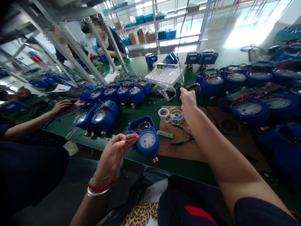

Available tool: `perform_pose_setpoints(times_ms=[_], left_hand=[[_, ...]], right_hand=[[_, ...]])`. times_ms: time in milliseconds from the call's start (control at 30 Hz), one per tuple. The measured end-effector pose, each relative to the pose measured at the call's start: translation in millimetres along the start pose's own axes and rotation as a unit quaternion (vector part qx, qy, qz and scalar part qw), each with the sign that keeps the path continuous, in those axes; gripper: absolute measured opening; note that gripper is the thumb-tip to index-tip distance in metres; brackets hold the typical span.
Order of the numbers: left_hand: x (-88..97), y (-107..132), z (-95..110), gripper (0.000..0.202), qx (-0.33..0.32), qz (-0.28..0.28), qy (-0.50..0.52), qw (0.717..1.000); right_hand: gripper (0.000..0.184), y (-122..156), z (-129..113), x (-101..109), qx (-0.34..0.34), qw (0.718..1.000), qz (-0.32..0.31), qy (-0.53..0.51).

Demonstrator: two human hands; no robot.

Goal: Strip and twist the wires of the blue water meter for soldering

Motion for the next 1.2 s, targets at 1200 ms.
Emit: perform_pose_setpoints(times_ms=[1200], left_hand=[[1.4,0.7,-0.4,0.006,-0.011,-0.016,0.007,1.000]], right_hand=[[0.029,119.7,-61.7,107.2,0.182,0.982,0.038,-0.021]])
Point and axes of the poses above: each hand's wrist, its own y-axis away from the middle knuckle, its own x-axis out of the back of the hand, z = x × y, the point moved 1 cm from there along -y, towards the middle knuckle, and after that the axes turned 2 degrees about y, right-handed, at the moved point
